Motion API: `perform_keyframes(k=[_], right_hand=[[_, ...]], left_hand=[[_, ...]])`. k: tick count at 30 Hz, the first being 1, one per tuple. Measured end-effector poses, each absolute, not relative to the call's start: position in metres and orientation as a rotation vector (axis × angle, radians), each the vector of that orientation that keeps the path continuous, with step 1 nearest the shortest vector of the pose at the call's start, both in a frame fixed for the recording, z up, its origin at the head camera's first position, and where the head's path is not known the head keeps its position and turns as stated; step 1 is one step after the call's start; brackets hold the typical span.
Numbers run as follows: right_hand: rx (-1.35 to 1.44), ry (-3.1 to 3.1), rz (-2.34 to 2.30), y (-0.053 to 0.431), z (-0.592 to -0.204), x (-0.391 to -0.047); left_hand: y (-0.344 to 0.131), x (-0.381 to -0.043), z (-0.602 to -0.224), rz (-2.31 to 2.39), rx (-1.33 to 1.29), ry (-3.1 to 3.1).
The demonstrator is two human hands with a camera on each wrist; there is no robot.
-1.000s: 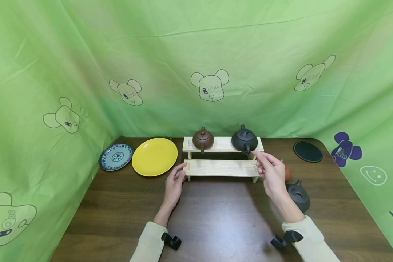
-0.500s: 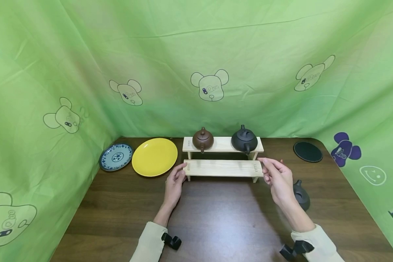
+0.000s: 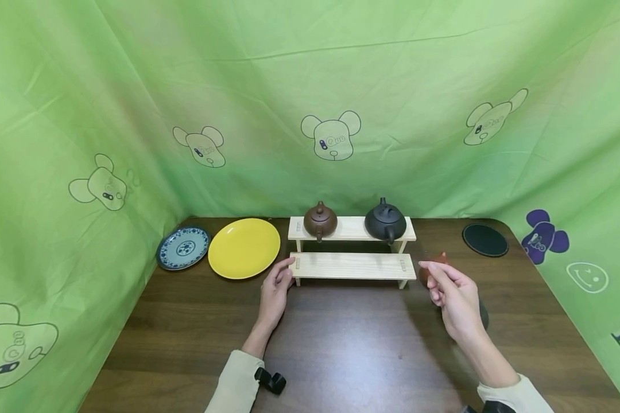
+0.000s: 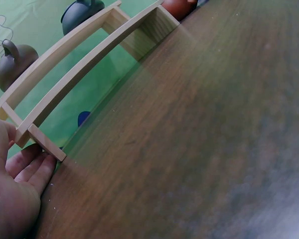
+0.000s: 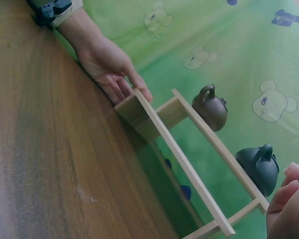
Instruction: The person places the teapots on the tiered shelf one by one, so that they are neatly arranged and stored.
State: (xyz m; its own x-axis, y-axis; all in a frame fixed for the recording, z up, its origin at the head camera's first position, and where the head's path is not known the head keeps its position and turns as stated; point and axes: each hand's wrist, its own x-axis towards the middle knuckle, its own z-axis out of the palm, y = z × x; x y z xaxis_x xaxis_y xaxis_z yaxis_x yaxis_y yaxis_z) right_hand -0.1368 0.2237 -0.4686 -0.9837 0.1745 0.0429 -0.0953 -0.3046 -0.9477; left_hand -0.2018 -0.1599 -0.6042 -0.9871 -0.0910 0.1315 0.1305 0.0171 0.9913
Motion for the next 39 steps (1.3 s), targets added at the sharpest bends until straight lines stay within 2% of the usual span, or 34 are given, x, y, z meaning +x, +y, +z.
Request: perform_keyframes(k=[28,39], right_hand=[[-0.074,-1.76,2.403,0.249,-0.486,-0.096],[-0.114,-1.805,2.374,0.252,-0.49,-0.085]], left_hand=[[-0.161,-0.206,-0.612,-2.091,-0.074,-2.104],[-0.16,-0.203,-0.605,-2.103,-0.022,-2.137]])
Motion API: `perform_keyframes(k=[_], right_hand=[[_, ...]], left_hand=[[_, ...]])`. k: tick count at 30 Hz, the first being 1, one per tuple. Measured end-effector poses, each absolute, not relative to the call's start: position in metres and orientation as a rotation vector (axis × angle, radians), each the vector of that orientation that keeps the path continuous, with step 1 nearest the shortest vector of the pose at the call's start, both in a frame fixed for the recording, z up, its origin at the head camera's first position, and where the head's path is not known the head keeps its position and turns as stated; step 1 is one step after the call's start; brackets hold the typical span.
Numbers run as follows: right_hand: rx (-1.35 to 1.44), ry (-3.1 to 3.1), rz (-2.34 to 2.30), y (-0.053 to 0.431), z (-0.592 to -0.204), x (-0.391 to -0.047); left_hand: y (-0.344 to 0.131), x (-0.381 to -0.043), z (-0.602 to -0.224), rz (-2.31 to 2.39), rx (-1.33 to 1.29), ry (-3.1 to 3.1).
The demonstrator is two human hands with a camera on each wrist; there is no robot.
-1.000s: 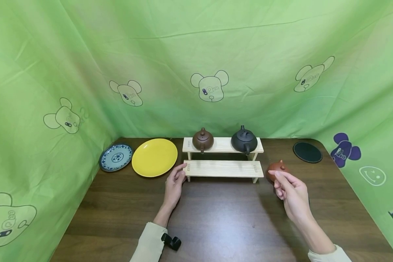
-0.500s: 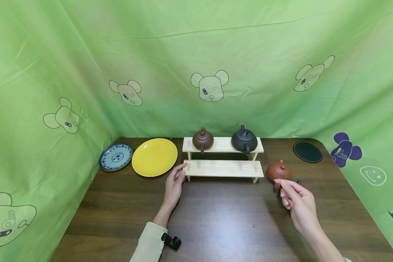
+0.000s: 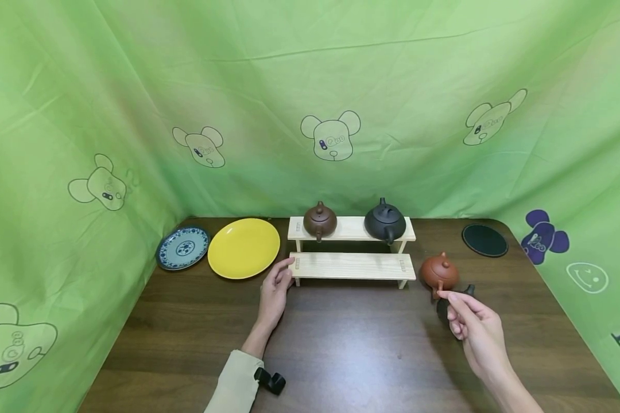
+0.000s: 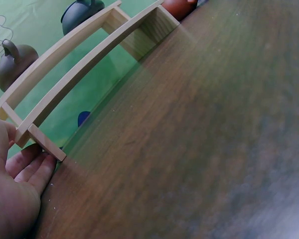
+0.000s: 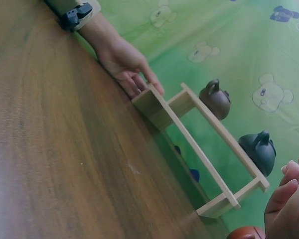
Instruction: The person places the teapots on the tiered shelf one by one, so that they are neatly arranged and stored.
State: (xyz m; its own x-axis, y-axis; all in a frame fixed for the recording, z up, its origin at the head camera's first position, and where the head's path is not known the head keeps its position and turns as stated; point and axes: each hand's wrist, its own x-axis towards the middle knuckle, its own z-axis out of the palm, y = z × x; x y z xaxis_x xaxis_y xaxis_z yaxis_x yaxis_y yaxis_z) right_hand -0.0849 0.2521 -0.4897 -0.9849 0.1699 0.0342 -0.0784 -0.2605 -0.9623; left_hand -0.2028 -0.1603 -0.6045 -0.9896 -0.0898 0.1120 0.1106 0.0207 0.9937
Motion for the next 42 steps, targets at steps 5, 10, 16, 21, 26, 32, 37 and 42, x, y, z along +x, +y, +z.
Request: perform_keyframes(k=[5,10,16,21,26,32,37,42], right_hand=[[-0.125,-1.794,2.381,0.254,-0.493,-0.081],[-0.13,-1.794,2.375,0.258,-0.496,-0.077],[-0.145,-1.789,2.368,0.266,-0.5,-0.07],[-0.147,-1.759,2.378,0.274,-0.504,-0.065],[-0.158,-1.754,2.379,0.281,-0.509,-0.061],[-0.185,-1.788,2.365,0.289,-0.512,-0.055],[-0.224,-1.807,2.375,0.294,-0.517,-0.05],[-0.282,-1.828,2.367,0.299,-0.522,-0.044]], left_hand=[[-0.16,-0.203,-0.606,-2.092,-0.031,-2.126],[-0.16,-0.203,-0.607,-2.083,-0.05,-2.122],[-0.16,-0.203,-0.606,-2.1,-0.042,-2.119],[-0.16,-0.202,-0.603,-2.089,-0.028,-2.13],[-0.159,-0.201,-0.602,-2.099,-0.016,-2.128],[-0.159,-0.2,-0.601,-2.099,-0.023,-2.128],[-0.158,-0.2,-0.6,-2.104,-0.018,-2.128],[-0.159,-0.199,-0.599,-2.117,-0.017,-2.13]])
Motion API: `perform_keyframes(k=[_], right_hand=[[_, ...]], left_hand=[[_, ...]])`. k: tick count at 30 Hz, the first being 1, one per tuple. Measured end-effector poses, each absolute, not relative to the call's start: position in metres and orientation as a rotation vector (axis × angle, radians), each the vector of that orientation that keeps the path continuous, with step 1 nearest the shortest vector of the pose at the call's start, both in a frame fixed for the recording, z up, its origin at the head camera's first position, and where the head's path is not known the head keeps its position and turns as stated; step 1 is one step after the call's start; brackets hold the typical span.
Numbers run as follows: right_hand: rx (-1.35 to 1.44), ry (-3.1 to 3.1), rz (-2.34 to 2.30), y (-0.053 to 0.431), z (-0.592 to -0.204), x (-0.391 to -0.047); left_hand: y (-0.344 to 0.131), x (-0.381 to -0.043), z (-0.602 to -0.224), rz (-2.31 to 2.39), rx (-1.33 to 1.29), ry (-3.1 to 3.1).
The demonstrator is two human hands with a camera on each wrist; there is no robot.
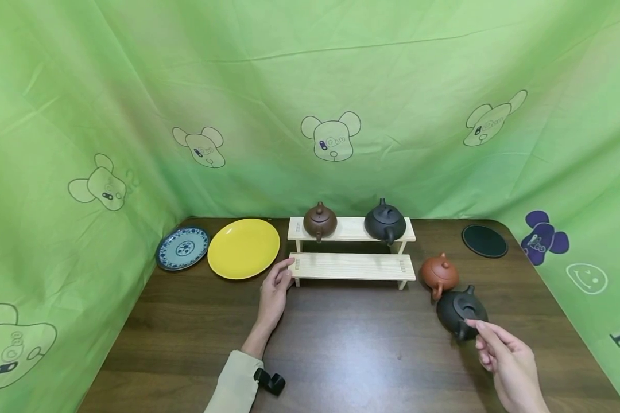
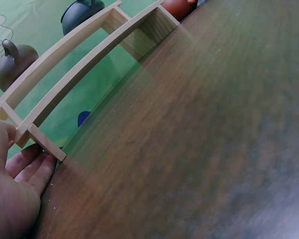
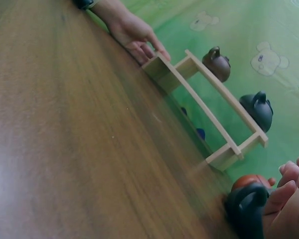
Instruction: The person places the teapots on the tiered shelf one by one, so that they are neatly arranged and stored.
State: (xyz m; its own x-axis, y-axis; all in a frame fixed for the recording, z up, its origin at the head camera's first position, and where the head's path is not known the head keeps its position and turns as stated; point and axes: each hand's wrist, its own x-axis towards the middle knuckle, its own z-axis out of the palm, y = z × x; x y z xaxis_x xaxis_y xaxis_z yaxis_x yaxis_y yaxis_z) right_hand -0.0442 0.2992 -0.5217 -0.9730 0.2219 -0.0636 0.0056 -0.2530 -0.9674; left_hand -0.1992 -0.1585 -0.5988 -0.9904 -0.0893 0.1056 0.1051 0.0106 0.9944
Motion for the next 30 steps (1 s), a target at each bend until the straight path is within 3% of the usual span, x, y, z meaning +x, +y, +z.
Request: perform_keyframes(k=[13,30], right_hand=[[-0.566,-2.007,2.32,0.311,-0.53,-0.037],[-0.59,-2.188,2.319,0.303,-0.535,-0.041]], left_hand=[[-0.159,-0.201,-0.603,-2.086,-0.061,-2.123],[-0.16,-0.203,-0.607,-2.102,-0.05,-2.115]])
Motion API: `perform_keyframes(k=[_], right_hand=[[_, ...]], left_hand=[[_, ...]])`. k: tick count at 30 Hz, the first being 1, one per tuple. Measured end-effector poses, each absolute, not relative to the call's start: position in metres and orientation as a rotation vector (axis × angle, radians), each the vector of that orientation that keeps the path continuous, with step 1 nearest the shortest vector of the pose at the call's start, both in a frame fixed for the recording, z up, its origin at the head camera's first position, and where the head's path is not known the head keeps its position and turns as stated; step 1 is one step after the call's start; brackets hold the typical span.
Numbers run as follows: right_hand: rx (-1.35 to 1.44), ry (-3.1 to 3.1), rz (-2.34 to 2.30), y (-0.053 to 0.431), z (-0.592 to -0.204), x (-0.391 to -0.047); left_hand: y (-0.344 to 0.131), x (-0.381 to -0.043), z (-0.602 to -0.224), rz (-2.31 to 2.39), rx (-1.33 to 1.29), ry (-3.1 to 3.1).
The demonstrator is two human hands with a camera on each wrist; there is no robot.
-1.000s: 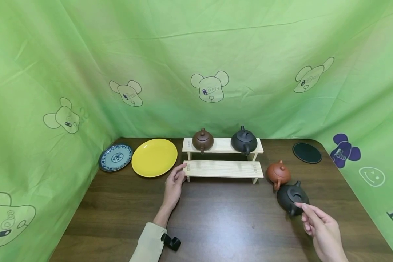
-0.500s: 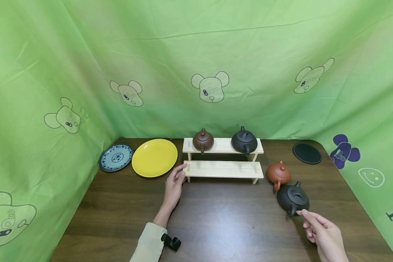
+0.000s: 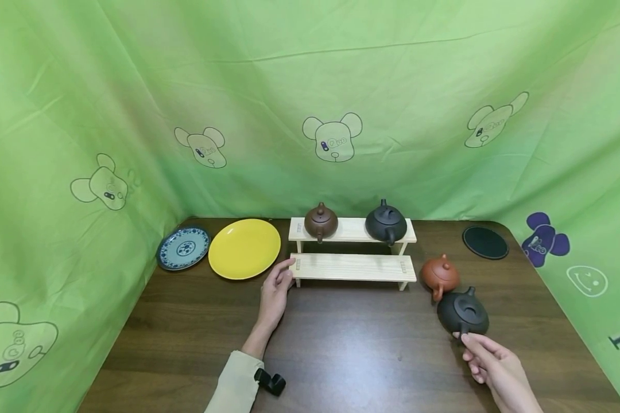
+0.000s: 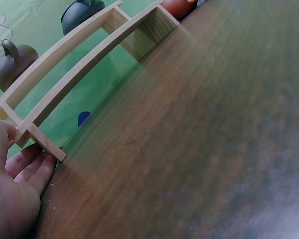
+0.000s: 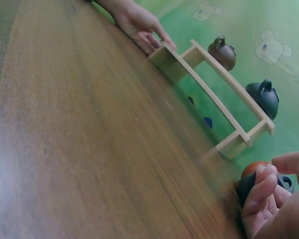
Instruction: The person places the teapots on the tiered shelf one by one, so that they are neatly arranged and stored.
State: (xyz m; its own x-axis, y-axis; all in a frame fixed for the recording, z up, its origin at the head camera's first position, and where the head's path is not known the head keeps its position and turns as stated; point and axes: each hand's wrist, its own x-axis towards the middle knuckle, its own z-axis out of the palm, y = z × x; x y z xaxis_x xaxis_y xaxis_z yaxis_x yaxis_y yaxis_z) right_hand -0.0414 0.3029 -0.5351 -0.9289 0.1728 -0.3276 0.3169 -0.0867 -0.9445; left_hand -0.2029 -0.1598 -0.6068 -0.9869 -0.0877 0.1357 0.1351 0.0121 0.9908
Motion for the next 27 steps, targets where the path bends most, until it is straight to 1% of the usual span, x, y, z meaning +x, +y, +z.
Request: perform_keyframes(k=[5,13,16,22,27], right_hand=[[0.59,2.035,-2.072,0.299,-0.534,-0.046],[0.418,2.006,-1.955,0.302,-0.532,-0.051],[0.392,1.977,-1.952,0.304,-0.532,-0.052],[0.442,1.975,-1.959,0.303,-0.531,-0.056],[0.421,1.905,-1.987,0.305,-0.53,-0.058]], left_hand=[[-0.16,-0.203,-0.609,-2.103,-0.043,-2.112],[-0.16,-0.202,-0.607,-2.103,-0.056,-2.109],[-0.16,-0.202,-0.605,-2.107,-0.046,-2.114],[-0.16,-0.201,-0.602,-2.091,-0.045,-2.133],[-0.16,-0.202,-0.603,-2.084,-0.042,-2.135]])
